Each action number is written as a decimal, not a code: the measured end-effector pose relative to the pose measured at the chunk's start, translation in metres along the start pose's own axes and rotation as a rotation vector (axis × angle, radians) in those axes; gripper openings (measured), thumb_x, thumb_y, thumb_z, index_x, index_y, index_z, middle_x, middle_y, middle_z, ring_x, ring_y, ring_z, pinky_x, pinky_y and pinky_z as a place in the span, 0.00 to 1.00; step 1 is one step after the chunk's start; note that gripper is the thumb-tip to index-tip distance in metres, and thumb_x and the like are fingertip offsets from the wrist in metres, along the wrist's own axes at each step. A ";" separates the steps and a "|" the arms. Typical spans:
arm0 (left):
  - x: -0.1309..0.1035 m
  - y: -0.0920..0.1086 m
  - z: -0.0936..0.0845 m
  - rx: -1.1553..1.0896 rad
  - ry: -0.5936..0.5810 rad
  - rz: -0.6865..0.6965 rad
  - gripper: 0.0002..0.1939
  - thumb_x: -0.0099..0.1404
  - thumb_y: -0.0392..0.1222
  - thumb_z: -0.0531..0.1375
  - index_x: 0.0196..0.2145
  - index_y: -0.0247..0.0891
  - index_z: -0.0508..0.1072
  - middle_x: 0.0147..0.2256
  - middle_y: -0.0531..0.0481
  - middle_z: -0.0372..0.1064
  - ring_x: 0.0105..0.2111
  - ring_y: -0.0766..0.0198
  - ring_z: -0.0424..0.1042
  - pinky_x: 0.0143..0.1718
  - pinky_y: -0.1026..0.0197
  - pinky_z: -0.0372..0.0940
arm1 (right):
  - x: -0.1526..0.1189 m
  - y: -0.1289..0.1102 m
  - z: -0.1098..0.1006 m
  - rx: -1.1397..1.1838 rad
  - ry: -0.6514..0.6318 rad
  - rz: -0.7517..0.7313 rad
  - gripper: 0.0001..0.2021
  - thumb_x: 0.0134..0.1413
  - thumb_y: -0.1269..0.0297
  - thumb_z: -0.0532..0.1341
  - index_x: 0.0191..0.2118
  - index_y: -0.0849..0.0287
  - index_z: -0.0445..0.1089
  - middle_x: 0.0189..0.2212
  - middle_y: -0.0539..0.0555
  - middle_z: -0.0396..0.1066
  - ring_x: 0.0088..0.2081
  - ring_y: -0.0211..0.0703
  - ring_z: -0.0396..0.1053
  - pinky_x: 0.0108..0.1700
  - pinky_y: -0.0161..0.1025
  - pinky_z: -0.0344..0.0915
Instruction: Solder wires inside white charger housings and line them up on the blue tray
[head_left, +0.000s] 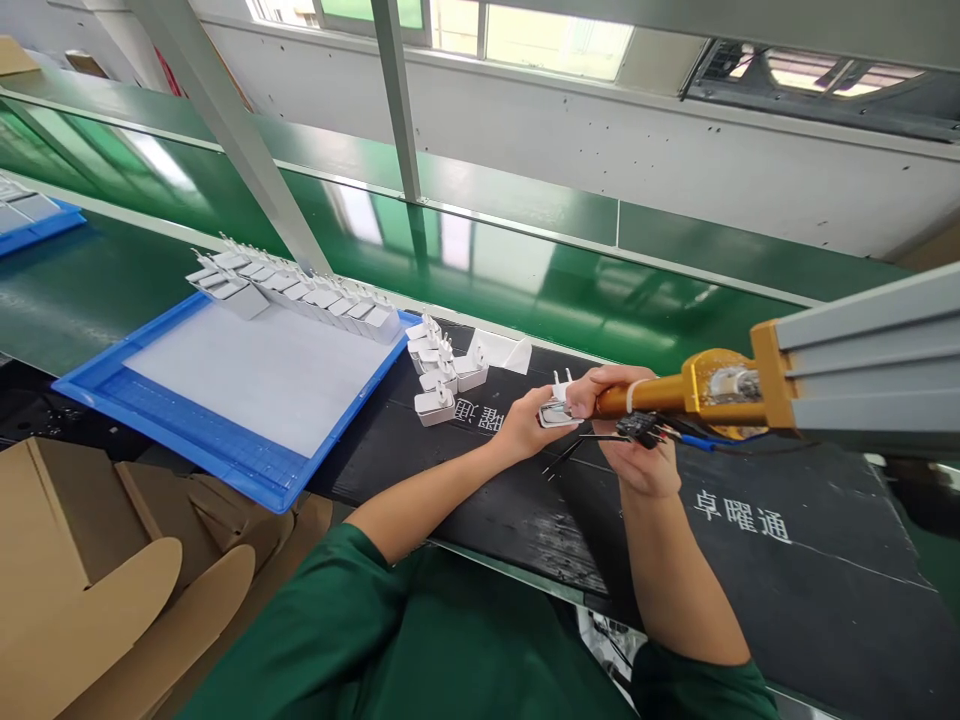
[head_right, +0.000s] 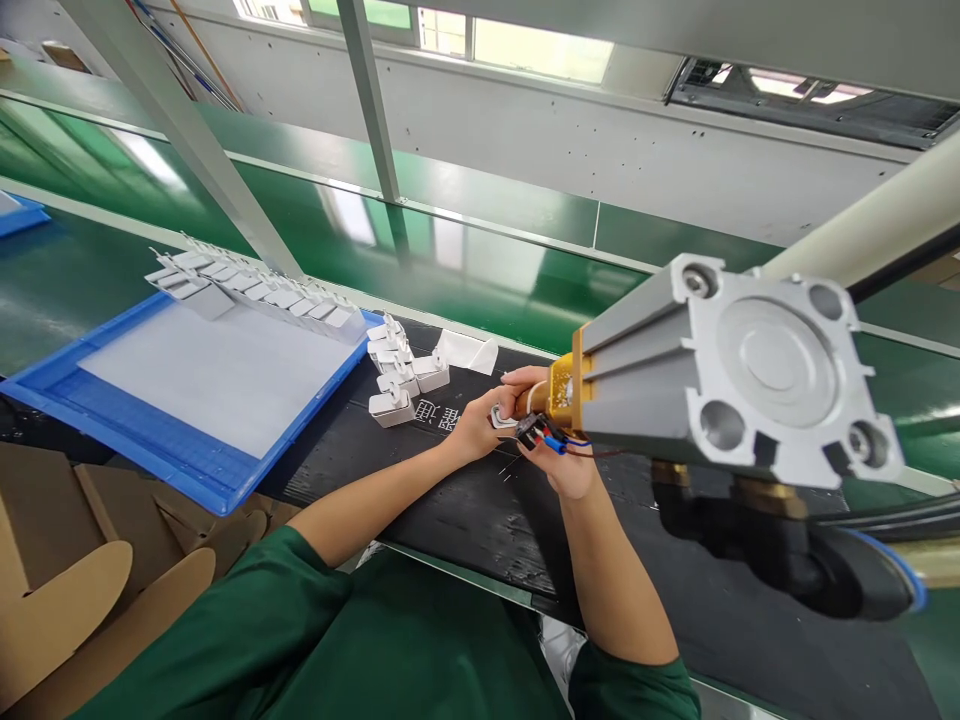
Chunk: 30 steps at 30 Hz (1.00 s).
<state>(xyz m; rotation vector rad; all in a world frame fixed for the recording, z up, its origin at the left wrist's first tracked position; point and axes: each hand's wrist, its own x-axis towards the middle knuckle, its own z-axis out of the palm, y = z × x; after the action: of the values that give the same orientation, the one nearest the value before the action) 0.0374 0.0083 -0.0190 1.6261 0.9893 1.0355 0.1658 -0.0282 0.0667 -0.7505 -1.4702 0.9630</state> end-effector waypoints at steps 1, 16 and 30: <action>0.001 0.000 -0.002 0.037 0.013 0.008 0.16 0.54 0.44 0.69 0.39 0.37 0.73 0.40 0.48 0.75 0.41 0.58 0.74 0.44 0.59 0.68 | 0.001 0.001 0.000 0.023 0.015 -0.022 0.26 0.44 0.41 0.66 0.47 0.49 0.67 0.30 0.53 0.69 0.34 0.52 0.70 0.34 0.51 0.71; -0.002 0.055 -0.060 0.111 0.146 0.085 0.17 0.55 0.53 0.66 0.29 0.37 0.69 0.23 0.56 0.63 0.25 0.67 0.62 0.27 0.65 0.59 | 0.018 -0.014 -0.015 -0.086 -0.040 -0.116 0.18 0.51 0.57 0.67 0.49 0.48 0.68 0.30 0.51 0.66 0.33 0.44 0.64 0.34 0.44 0.65; -0.005 0.063 -0.059 -0.053 -0.024 -0.138 0.19 0.55 0.53 0.66 0.38 0.36 0.75 0.29 0.53 0.71 0.28 0.65 0.68 0.29 0.65 0.62 | 0.022 -0.014 -0.025 -0.153 -0.011 -0.082 0.19 0.50 0.53 0.67 0.49 0.44 0.68 0.31 0.51 0.66 0.32 0.46 0.64 0.30 0.44 0.63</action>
<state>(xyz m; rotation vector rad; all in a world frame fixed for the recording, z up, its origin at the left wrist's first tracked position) -0.0104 0.0052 0.0522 1.5019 1.0351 0.9391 0.1883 -0.0119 0.0886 -0.7898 -1.5852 0.8001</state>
